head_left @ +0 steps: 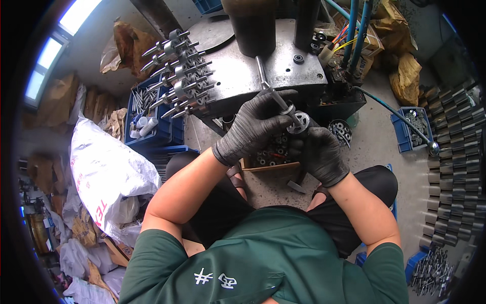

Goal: The recorder is using a manual press machine to assemble small metal components into a larger unit.

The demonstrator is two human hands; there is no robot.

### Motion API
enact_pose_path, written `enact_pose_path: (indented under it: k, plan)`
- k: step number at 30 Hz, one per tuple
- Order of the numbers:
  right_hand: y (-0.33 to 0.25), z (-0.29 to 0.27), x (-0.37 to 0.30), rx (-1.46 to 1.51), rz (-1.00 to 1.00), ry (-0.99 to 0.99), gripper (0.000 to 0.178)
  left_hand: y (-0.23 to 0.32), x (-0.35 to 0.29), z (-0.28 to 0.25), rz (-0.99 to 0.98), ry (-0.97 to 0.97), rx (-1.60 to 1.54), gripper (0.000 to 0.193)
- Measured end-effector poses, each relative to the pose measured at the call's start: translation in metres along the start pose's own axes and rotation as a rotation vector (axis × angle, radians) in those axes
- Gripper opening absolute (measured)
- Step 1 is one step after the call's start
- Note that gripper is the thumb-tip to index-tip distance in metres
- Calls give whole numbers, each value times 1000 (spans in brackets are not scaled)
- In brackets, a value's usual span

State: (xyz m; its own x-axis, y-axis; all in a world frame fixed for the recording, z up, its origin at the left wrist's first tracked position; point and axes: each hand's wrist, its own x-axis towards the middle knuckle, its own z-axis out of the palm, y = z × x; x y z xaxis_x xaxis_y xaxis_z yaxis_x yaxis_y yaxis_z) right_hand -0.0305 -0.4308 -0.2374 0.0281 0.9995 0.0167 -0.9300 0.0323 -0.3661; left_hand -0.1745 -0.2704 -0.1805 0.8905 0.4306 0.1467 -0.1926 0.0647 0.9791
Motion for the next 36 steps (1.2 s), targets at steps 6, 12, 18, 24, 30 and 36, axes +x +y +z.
enact_pose_path:
  k: [6, 12, 18, 24, 30, 36]
  plan:
    - [-10, 0, -4, 156, 3, 133, 44, -3, 16, -26, -70, 174, 52, 46]
    - [-8, 25, 2, 78, -8, 62, 42, 10, 7, 4, -68, 64, -50, 64]
    - [5, 35, 5, -302, -243, 282, 56, 9, 10, 11, 7, 183, 94, 62]
    - [-8, -29, -3, 183, 217, 71, 35, 17, 7, 17, 98, 154, 5, 61]
    - [5, -25, 6, -39, 117, 478, 46, 2, 6, 13, 125, 185, 200, 46]
    - [8, -7, 9, -48, 107, 468, 44, -2, 5, 7, 163, 200, 218, 49]
